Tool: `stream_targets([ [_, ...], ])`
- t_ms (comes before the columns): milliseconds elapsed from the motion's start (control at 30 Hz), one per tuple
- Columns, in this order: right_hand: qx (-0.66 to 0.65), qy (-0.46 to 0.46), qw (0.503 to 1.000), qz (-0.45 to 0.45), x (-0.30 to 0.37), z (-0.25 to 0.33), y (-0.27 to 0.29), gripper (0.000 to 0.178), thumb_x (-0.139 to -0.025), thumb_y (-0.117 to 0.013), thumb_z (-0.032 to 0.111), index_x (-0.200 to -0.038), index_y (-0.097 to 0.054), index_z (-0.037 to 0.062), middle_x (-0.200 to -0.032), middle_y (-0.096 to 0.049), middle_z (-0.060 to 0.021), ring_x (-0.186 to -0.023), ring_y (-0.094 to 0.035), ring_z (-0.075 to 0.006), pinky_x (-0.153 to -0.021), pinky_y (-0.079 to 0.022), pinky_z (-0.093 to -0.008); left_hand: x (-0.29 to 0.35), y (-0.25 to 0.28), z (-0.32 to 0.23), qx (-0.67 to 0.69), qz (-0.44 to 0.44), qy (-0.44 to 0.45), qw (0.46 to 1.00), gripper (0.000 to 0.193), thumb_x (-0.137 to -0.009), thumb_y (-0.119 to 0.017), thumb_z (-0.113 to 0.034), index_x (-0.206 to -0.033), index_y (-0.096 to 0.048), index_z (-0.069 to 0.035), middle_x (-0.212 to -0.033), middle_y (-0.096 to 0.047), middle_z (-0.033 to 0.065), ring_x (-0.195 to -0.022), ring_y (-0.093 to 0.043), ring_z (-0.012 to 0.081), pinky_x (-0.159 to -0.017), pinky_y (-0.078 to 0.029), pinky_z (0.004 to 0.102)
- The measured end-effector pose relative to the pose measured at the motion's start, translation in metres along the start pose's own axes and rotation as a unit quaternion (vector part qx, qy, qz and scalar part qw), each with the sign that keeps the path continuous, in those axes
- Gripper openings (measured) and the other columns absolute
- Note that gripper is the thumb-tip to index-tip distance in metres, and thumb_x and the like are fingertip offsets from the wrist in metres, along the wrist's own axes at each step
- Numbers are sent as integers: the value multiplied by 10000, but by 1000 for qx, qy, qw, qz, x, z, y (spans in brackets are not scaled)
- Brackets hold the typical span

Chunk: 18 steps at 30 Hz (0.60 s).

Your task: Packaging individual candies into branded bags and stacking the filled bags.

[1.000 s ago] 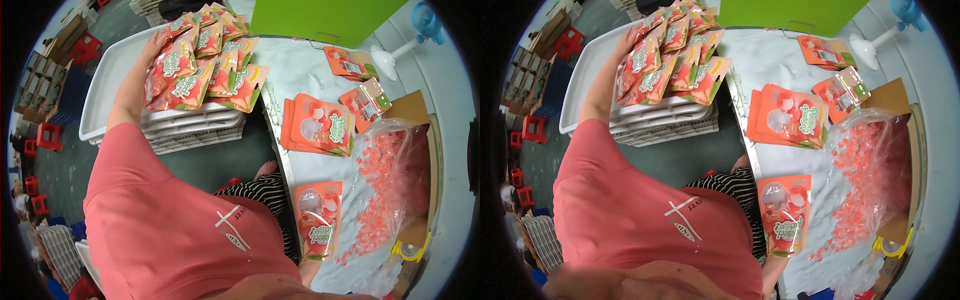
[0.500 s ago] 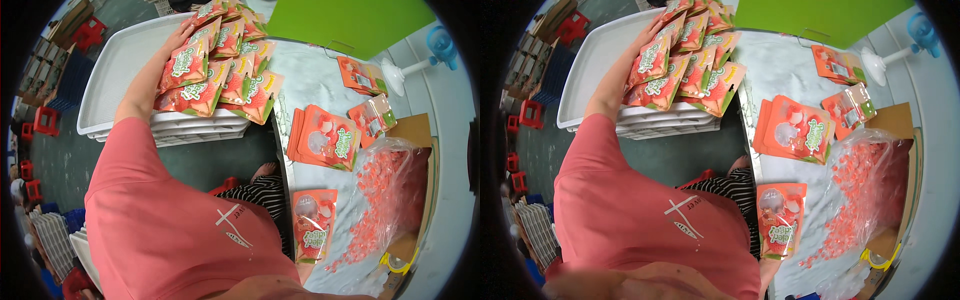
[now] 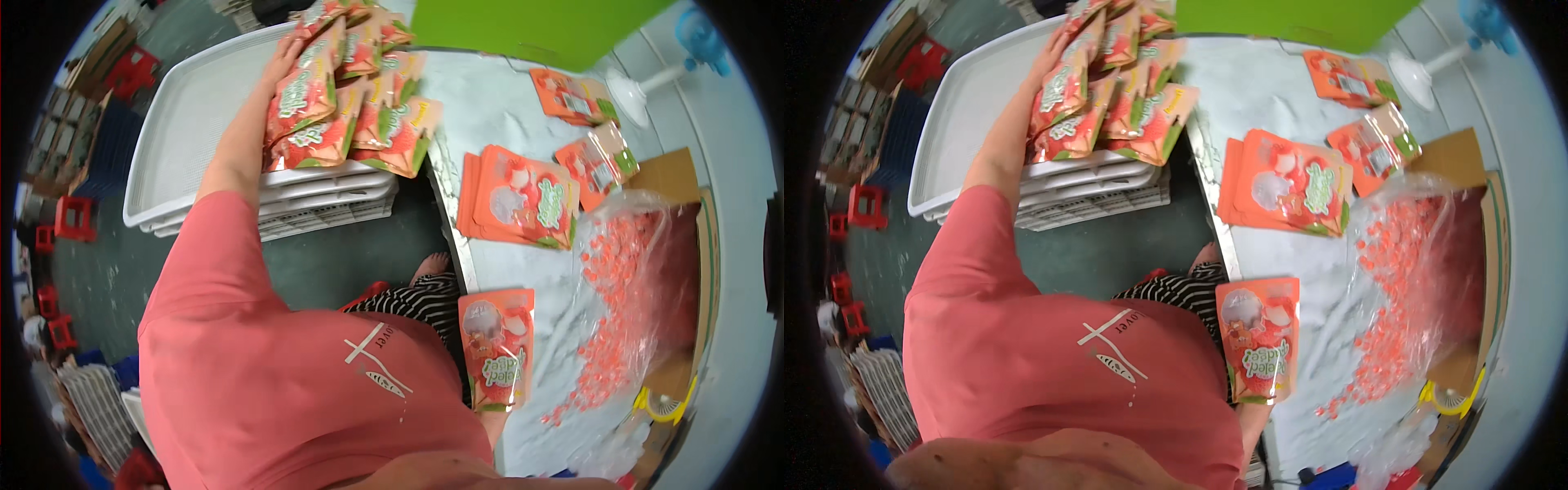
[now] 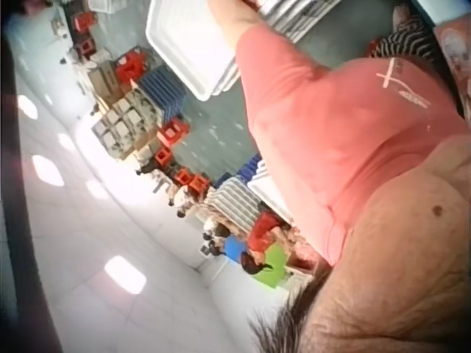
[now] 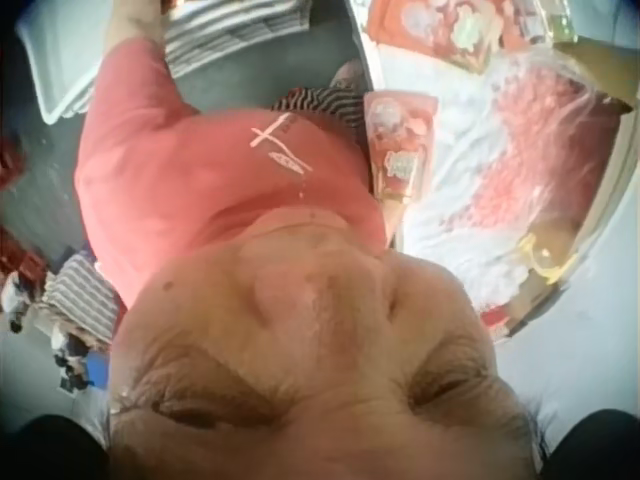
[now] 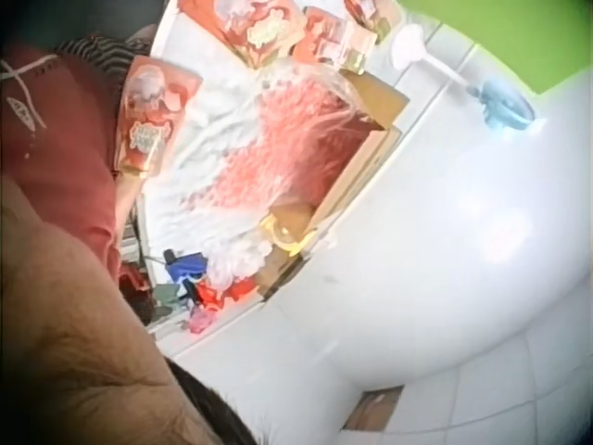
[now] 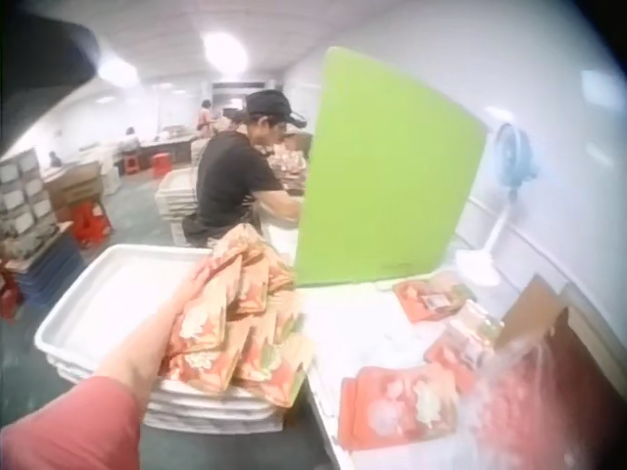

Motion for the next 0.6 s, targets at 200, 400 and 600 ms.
stream_targets([
  [200,-98,-65,971,-210,115,-57,56,353,-922,-610,130,-1262,-577,44,-1146,-645,-60,-1010,-637,-179,-858,-544,-296,-53,-110,-69,106,107,-233,961,528,-1028,-474,-242,-1483,-364,2,-1548,-353,121,-1418,-338,251,-1191,-219,380],
  [400,-91,81,944,-307,173,-85,71,390,-921,-631,122,-1290,-545,26,-1156,-654,-73,-1016,-630,-166,-886,-535,-285,-64,70,-89,-56,-18,-137,989,442,-999,-549,-261,-1307,-546,56,-1326,-573,138,-1201,-547,246,-1047,-393,338],
  [600,316,86,922,-207,180,-137,62,479,-878,-700,156,-1321,-547,56,-1211,-647,-93,-1058,-624,-152,-950,-519,-304,65,-100,-444,34,188,-183,964,328,-986,-537,-89,-1289,-594,23,-1252,-643,130,-1096,-617,212,-995,-446,315],
])
Point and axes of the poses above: each hand's wrist, its own x-axis away from the middle knuckle, its own y-axis out of the back of the hand, z = x × y, the point moved 6 cm from there along -x, towards the middle knuckle
